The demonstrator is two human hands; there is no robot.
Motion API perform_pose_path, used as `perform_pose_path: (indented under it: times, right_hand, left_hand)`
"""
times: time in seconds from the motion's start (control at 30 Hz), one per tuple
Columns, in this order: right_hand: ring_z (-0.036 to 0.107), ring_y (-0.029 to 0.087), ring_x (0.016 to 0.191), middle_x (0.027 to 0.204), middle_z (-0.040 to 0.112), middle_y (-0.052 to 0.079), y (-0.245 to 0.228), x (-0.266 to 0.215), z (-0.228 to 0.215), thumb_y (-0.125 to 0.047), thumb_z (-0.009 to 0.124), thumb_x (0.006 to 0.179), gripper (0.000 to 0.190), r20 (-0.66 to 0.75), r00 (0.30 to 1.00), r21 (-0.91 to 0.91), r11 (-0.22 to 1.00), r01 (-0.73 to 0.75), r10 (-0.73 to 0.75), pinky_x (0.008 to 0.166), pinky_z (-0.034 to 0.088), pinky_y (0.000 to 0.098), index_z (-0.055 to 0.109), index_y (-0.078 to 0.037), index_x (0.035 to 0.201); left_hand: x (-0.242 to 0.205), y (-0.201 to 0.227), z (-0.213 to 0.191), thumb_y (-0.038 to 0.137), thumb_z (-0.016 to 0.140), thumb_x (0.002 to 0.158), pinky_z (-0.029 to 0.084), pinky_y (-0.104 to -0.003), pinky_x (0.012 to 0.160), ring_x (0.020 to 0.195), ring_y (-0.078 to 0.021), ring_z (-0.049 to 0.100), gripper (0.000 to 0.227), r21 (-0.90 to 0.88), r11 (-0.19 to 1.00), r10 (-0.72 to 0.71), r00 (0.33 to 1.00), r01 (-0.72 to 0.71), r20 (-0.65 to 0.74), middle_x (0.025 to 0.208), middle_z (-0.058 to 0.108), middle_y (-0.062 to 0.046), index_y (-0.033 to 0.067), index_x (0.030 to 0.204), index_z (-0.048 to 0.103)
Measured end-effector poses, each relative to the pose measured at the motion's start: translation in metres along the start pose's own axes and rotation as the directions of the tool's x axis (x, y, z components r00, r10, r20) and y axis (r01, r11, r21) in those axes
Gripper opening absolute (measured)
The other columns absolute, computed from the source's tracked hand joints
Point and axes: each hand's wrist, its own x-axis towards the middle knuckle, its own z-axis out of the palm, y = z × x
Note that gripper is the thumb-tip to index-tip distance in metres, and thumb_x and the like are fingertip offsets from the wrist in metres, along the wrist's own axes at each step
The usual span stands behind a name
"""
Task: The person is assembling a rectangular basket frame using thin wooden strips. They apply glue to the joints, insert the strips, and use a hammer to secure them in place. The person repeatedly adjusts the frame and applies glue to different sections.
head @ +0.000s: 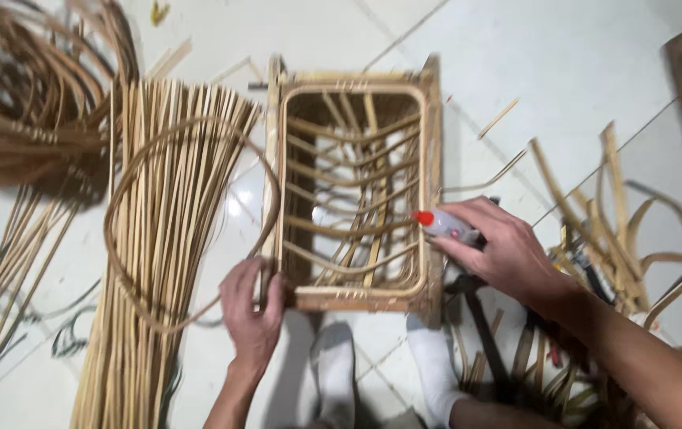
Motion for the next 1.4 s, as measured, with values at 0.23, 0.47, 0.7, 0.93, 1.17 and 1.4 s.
perform_pose_path:
  times: [0.23,0.47,0.7,0.93,1.17,1.4]
  right_hand:
    - [0.073,0.030,0.093,0.121,0.069,0.020,0.053,0.074,-0.012,-0.024,0.076,0.090,0.046,-0.136,0.991,-0.041,0.999,-0.001,-0.004,0.070,0.066,0.0367,0.067,-0.002,0.130]
    - [0.072,0.026,0.093,0.110,0.074,0.017,0.088,0.145,0.001,-0.020,0.081,0.091,0.037,-0.186,0.978,-0.289,0.957,0.039,-0.096,0.078,0.063,0.0394,0.074,-0.005,0.125]
    - [0.068,0.025,0.095,0.106,0.073,0.012,0.077,0.200,0.022,-0.015,0.085,0.086,0.035,-0.221,0.946,-0.416,0.900,0.129,-0.238,0.081,0.062,0.0359,0.077,-0.009,0.120]
    - [0.065,0.024,0.095,0.105,0.072,0.011,0.068,0.225,0.034,-0.010,0.084,0.087,0.035,-0.194,0.937,-0.445,0.878,0.179,-0.290,0.079,0.060,0.0356,0.077,-0.007,0.121]
    - [0.071,0.025,0.097,0.114,0.070,0.013,0.087,0.206,0.025,-0.019,0.080,0.094,0.032,-0.203,0.979,-0.127,0.992,-0.009,-0.017,0.084,0.062,0.0376,0.072,-0.004,0.121]
    - [0.070,0.018,0.107,0.116,0.070,0.013,0.246,0.126,0.028,-0.019,0.079,0.099,0.040,-0.351,0.839,0.312,0.897,-0.314,0.416,0.094,0.059,0.0330,0.059,0.000,0.127]
  left_hand:
    - [0.029,-0.023,0.023,0.017,0.075,0.090,0.044,-0.049,0.103,0.113,-0.0334,0.062,0.052,0.074,0.991,-0.122,0.987,0.114,0.104,0.118,0.069,-0.021,-0.0038,0.136,0.061]
    - [0.011,-0.056,0.031,0.015,0.067,0.101,0.049,-0.041,0.086,0.078,-0.0218,0.069,0.025,0.098,0.937,-0.341,0.939,0.335,0.051,0.094,0.077,-0.012,0.0025,0.122,0.074]
    - [0.008,-0.068,0.006,0.012,0.069,0.097,0.049,-0.045,0.098,0.098,-0.0278,0.071,0.032,0.343,0.915,-0.266,0.957,0.213,0.115,0.106,0.075,-0.019,-0.0009,0.125,0.071]
    - [0.015,-0.033,0.002,0.008,0.059,0.099,0.047,-0.043,0.114,0.134,-0.0331,0.060,0.042,-0.137,0.932,-0.332,0.942,0.336,0.052,0.141,0.063,-0.021,0.0009,0.141,0.059]
    - [0.041,-0.019,0.011,0.021,0.076,0.092,0.045,-0.047,0.102,0.132,-0.0417,0.050,0.094,-0.097,0.768,-0.470,0.659,0.633,0.587,0.150,0.046,-0.033,0.0038,0.165,0.019]
    - [0.042,-0.029,0.022,0.026,0.073,0.085,0.055,-0.049,0.095,0.117,-0.0374,0.066,0.087,-0.047,0.602,-0.574,0.473,0.797,0.668,0.143,0.062,-0.020,0.0130,0.160,0.032]
